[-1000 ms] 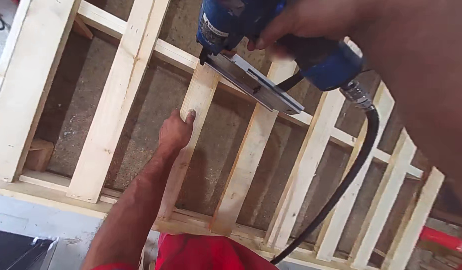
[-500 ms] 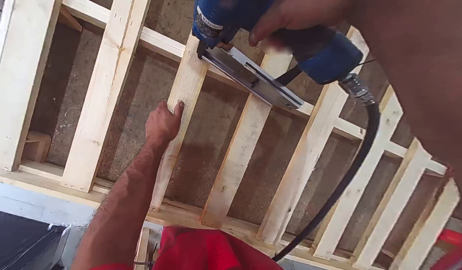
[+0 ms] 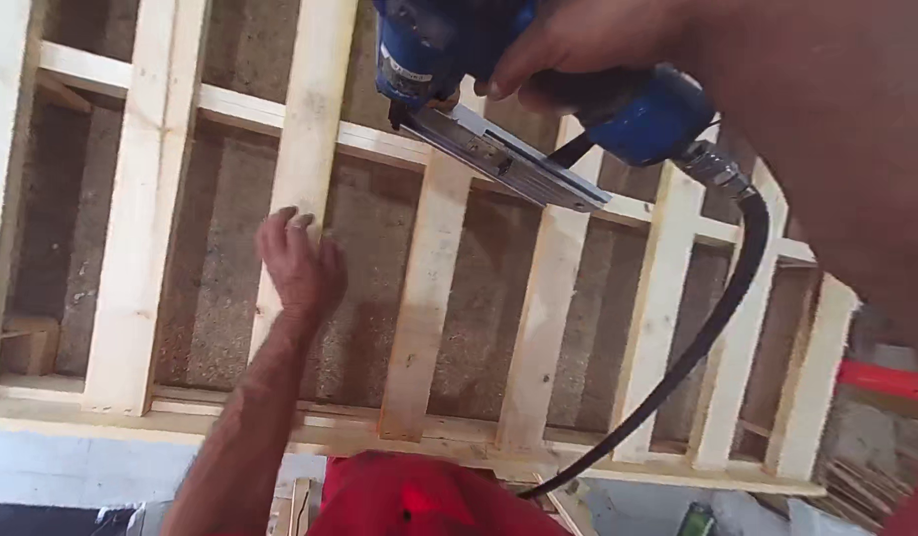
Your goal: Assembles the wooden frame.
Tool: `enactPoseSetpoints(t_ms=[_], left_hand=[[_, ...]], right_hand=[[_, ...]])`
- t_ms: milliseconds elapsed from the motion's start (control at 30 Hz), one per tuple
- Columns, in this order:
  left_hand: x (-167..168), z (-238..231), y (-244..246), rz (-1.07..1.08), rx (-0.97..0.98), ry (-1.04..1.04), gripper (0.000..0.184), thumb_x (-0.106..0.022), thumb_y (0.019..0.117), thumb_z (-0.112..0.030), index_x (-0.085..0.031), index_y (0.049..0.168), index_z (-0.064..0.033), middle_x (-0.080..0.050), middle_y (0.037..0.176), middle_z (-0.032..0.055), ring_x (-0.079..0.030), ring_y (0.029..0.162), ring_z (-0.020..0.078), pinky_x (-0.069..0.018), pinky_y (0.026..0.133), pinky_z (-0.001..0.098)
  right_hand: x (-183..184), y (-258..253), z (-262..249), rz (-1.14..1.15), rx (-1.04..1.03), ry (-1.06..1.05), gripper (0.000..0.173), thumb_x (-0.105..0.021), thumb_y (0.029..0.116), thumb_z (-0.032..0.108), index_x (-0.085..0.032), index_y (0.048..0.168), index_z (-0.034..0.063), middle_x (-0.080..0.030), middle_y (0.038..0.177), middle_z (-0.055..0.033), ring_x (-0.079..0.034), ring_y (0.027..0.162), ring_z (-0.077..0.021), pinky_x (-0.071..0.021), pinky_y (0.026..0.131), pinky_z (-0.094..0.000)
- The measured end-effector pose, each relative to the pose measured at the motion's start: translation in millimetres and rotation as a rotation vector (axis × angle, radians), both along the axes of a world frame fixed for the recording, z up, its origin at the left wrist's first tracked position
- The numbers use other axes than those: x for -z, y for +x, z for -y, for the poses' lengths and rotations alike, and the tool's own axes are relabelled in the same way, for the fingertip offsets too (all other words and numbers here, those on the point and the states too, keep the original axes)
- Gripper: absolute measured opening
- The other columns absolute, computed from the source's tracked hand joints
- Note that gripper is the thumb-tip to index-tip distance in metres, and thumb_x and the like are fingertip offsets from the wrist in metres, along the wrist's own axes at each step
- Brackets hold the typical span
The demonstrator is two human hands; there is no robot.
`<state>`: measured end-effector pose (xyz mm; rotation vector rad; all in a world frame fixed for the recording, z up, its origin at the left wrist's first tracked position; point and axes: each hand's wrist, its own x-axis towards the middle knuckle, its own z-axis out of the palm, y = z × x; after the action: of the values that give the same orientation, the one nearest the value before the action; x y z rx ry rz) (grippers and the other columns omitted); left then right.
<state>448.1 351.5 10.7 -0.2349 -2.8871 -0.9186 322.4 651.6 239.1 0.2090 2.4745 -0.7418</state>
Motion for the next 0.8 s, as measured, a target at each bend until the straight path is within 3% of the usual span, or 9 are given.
enactPoseSetpoints(t_ms=[67,133,200,300,467,533,600,667,800], left_hand=[[-16,-61,21,0.294,0.079,0.156,0.055,-0.053,0.1045,-0.044,-0.054,0.142,-0.0039,-0.061,0.138,0.0147,-0.059,0.128,0.0277,-0.0488,0.109,0.0479],[-13,-122,30,0.617,0.003,0.36,0.065,-0.053,0.104,-0.052,-0.044,0.149,-0.0056,-0.069,0.125,0.0141,-0.069,0.111,0.0281,-0.0571,0.096,0.0527],[-2,-163,29,0.722,-0.14,0.216,0.07,-0.046,0.0996,-0.068,-0.055,0.137,-0.0094,-0.073,0.105,0.0154,-0.073,0.096,0.0329,-0.0585,0.083,0.0593],[0,-183,30,0.739,-0.232,-0.081,0.083,-0.028,0.0927,-0.084,-0.061,0.126,-0.015,-0.073,0.1,0.0137,-0.073,0.096,0.0349,-0.0573,0.078,0.0625],[-4,-189,29,0.69,-0.304,-0.206,0.083,-0.025,0.092,-0.084,-0.064,0.119,-0.0158,-0.073,0.097,0.0148,-0.072,0.095,0.036,-0.056,0.075,0.0634],[-1,-189,31,0.68,-0.315,-0.232,0.085,-0.023,0.0911,-0.085,-0.064,0.118,-0.0155,-0.072,0.097,0.0155,-0.072,0.094,0.0369,-0.0558,0.074,0.0638],[1,-191,32,0.664,-0.317,-0.242,0.087,-0.021,0.0901,-0.087,-0.064,0.117,-0.0153,-0.072,0.096,0.0154,-0.072,0.094,0.0372,-0.0561,0.073,0.0637],[2,-191,32,0.644,-0.323,-0.258,0.089,-0.019,0.0893,-0.087,-0.064,0.116,-0.0149,-0.072,0.096,0.0157,-0.072,0.094,0.037,-0.056,0.072,0.0635],[2,-190,32,0.647,-0.329,-0.26,0.089,-0.02,0.0888,-0.088,-0.064,0.114,-0.015,-0.072,0.095,0.0157,-0.072,0.092,0.0363,-0.056,0.071,0.063]], right_hand=[[-5,14,-37,0.001,0.012,-0.047,0.019,-0.068,0.091,0.019,-0.067,0.108,0.012,-0.067,0.077,-0.0031,-0.06,0.052,-0.0087,-0.0534,0.047,-0.0234],[-6,23,-66,0.026,0.009,-0.081,0.016,-0.066,0.0927,0.022,-0.069,0.106,0.0126,-0.065,0.072,-0.0014,-0.059,0.051,-0.0072,-0.0522,0.046,-0.0214],[-5,28,-84,0.03,0.003,-0.1,0.014,-0.065,0.0918,0.021,-0.068,0.102,0.0118,-0.062,0.067,-0.001,-0.059,0.05,-0.0077,-0.0519,0.046,-0.0215],[16,31,-104,0.067,-0.036,-0.124,0.012,-0.062,0.094,0.023,-0.068,0.098,0.0134,-0.062,0.068,0.0013,-0.057,0.051,-0.0066,-0.0501,0.047,-0.0211],[41,27,-117,0.083,-0.079,-0.171,0.01,-0.063,0.095,0.023,-0.068,0.095,0.014,-0.061,0.066,0.0025,-0.055,0.048,-0.0055,-0.0483,0.045,-0.0201],[63,7,-144,0.183,-0.245,-0.389,0.014,-0.061,0.099,0.025,-0.07,0.093,0.0157,-0.064,0.067,0.0054,-0.057,0.05,-0.0028,-0.049,0.045,-0.0192],[86,-20,-169,0.288,-0.43,-0.5,0.02,-0.059,0.0998,0.035,-0.075,0.103,0.0228,-0.071,0.077,0.0095,-0.066,0.058,0.001,-0.0555,0.049,-0.0184],[76,7,-157,0.068,-0.281,-0.368,0.015,-0.065,0.095,0.03,-0.074,0.089,0.0195,-0.067,0.065,0.0088,-0.06,0.048,0.0006,-0.0489,0.042,-0.0173],[67,35,-139,-0.09,-0.081,-0.198,0.01,-0.07,0.0896,0.025,-0.071,0.085,0.016,-0.063,0.061,0.0086,-0.056,0.044,0.0015,-0.0455,0.041,-0.0141]])
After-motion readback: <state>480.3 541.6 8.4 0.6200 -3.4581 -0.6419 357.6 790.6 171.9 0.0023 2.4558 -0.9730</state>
